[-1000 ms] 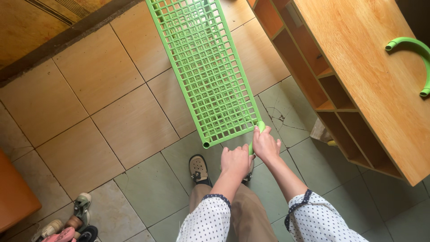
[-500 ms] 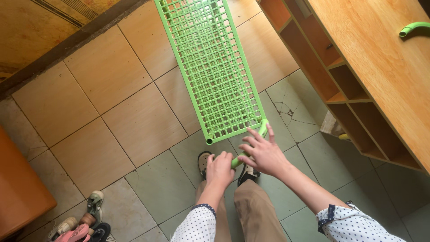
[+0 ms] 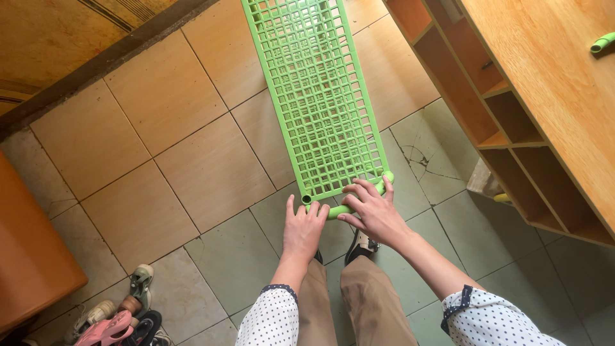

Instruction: The person assembles a green plastic storage shelf by hand. They place the grid base on the floor, then attach two curved green plastic supports to the base, aligning and pressing them into place.

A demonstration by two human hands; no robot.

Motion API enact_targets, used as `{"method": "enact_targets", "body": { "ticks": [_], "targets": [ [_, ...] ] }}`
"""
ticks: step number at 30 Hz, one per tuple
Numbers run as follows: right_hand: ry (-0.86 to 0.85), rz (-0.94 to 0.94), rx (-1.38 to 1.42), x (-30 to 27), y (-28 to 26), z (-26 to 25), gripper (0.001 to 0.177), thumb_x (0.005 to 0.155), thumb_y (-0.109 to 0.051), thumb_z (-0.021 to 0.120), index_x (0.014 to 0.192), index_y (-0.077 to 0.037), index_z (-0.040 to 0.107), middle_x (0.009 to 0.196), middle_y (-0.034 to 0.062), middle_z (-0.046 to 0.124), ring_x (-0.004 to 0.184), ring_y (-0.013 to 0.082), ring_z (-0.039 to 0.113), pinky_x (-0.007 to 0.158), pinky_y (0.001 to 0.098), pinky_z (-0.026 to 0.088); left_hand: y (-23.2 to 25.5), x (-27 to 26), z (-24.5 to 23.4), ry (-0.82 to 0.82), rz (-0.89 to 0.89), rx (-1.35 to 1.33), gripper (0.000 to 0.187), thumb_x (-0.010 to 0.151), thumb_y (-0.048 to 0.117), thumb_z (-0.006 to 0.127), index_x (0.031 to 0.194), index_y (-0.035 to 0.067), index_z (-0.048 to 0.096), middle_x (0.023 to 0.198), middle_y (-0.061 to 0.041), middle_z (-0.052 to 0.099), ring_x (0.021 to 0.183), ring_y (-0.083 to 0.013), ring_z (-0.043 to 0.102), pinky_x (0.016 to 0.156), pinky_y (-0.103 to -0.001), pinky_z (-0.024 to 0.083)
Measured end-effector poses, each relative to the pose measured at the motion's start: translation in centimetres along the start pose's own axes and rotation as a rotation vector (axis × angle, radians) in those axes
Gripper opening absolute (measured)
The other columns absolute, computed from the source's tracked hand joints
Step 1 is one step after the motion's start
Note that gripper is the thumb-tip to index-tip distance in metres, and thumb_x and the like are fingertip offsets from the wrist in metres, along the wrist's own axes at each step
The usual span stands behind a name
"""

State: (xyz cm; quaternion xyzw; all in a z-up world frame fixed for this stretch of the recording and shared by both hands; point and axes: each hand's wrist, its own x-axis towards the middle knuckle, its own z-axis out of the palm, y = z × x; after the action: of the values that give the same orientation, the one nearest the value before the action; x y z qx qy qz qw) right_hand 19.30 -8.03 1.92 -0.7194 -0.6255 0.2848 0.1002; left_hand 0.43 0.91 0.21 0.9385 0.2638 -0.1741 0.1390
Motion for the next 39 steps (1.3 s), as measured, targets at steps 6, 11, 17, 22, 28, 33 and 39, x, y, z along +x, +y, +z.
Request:
{"method": "enact_targets", "body": {
  "ticks": [6, 11, 17, 22, 28, 33, 39],
  "targets": [
    [0.006, -0.001, 0.007, 0.0, 0.3, 0.0, 0.037, 0.093, -0.051, 0.062, 0.105, -0.017, 0.068, 0.134, 0.002, 0.058, 0.14, 0.0249, 0.043, 0.113, 0.0723, 0.009, 0.2, 0.3, 0.5, 0.013, -0.003, -0.02, 0.032, 0.087, 0.009, 0.065, 0.117, 0.017, 0.059, 0.099, 0.0, 0.064, 0.076, -0.0191, 0.071, 0.122, -0.055, 0.026],
    [0.025, -0.006, -0.005, 0.5, 1.1, -0.3, 0.036, 0.093, -0.05, 0.062, 0.105, -0.016, 0.068, 0.136, 0.0023, 0.058, 0.141, 0.0249, 0.042, 0.112, 0.073, 0.01, 0.2, 1.7, 0.7, 0.012, 0.024, -0.005, 0.025, 0.09, 0.009, 0.064, 0.114, 0.017, 0.058, 0.098, -0.001, 0.064, 0.071, -0.0186, 0.071, 0.124, -0.053, 0.024],
    [0.003, 0.014, 0.015, 0.9, 3.1, -1.7, 0.036, 0.092, -0.05, 0.064, 0.102, -0.016, 0.07, 0.138, 0.0029, 0.057, 0.143, 0.0262, 0.041, 0.114, 0.0733, 0.008, 0.8, 2.2, 0.7, 0.088, -0.026, -0.168, 0.032, 0.092, 0.015, 0.063, 0.124, 0.017, 0.057, 0.101, -0.002, 0.066, 0.094, -0.0189, 0.071, 0.121, -0.053, 0.027],
    [-0.021, 0.017, 0.041, 0.6, 3.3, -2.8, 0.041, 0.084, -0.055, 0.069, 0.097, -0.016, 0.071, 0.137, 0.0025, 0.057, 0.143, 0.0275, 0.04, 0.115, 0.0727, 0.005, 1.1, 1.4, 0.9, 0.078, -0.033, -0.247, 0.045, 0.088, 0.005, 0.062, 0.13, 0.019, 0.057, 0.112, 0.001, 0.067, 0.112, -0.0144, 0.066, 0.12, -0.054, 0.025],
    [0.009, 0.025, 0.069, 0.5, 3.3, -2.8, 0.045, 0.086, -0.057, 0.069, 0.098, -0.014, 0.07, 0.139, 0.0057, 0.055, 0.145, 0.0282, 0.038, 0.115, 0.0723, 0.005, 0.1, 2.0, 0.8, 0.184, 0.045, -0.167, 0.042, 0.089, 0.009, 0.063, 0.129, 0.019, 0.057, 0.112, 0.001, 0.068, 0.111, -0.0155, 0.066, 0.124, -0.054, 0.022],
    [0.049, 0.039, 0.076, 0.6, 3.2, -2.2, 0.045, 0.088, -0.056, 0.068, 0.103, -0.013, 0.069, 0.14, 0.0061, 0.054, 0.145, 0.0293, 0.037, 0.115, 0.0719, 0.006, -1.0, 2.7, 0.2, 0.158, 0.083, -0.063, 0.038, 0.088, 0.009, 0.063, 0.124, 0.02, 0.059, 0.105, 0.001, 0.068, 0.11, -0.0154, 0.067, 0.124, -0.053, 0.023],
    [0.016, 0.074, -0.025, 1.0, 2.6, -1.7, 0.046, 0.088, -0.058, 0.066, 0.105, -0.015, 0.069, 0.143, 0.0057, 0.051, 0.145, 0.0284, 0.037, 0.114, 0.0733, 0.007, -0.8, 2.6, 0.4, 0.045, -0.002, -0.098, 0.037, 0.094, 0.009, 0.062, 0.128, 0.021, 0.058, 0.107, 0.0, 0.065, 0.106, -0.0147, 0.067, 0.126, -0.052, 0.023]
  ]
}}
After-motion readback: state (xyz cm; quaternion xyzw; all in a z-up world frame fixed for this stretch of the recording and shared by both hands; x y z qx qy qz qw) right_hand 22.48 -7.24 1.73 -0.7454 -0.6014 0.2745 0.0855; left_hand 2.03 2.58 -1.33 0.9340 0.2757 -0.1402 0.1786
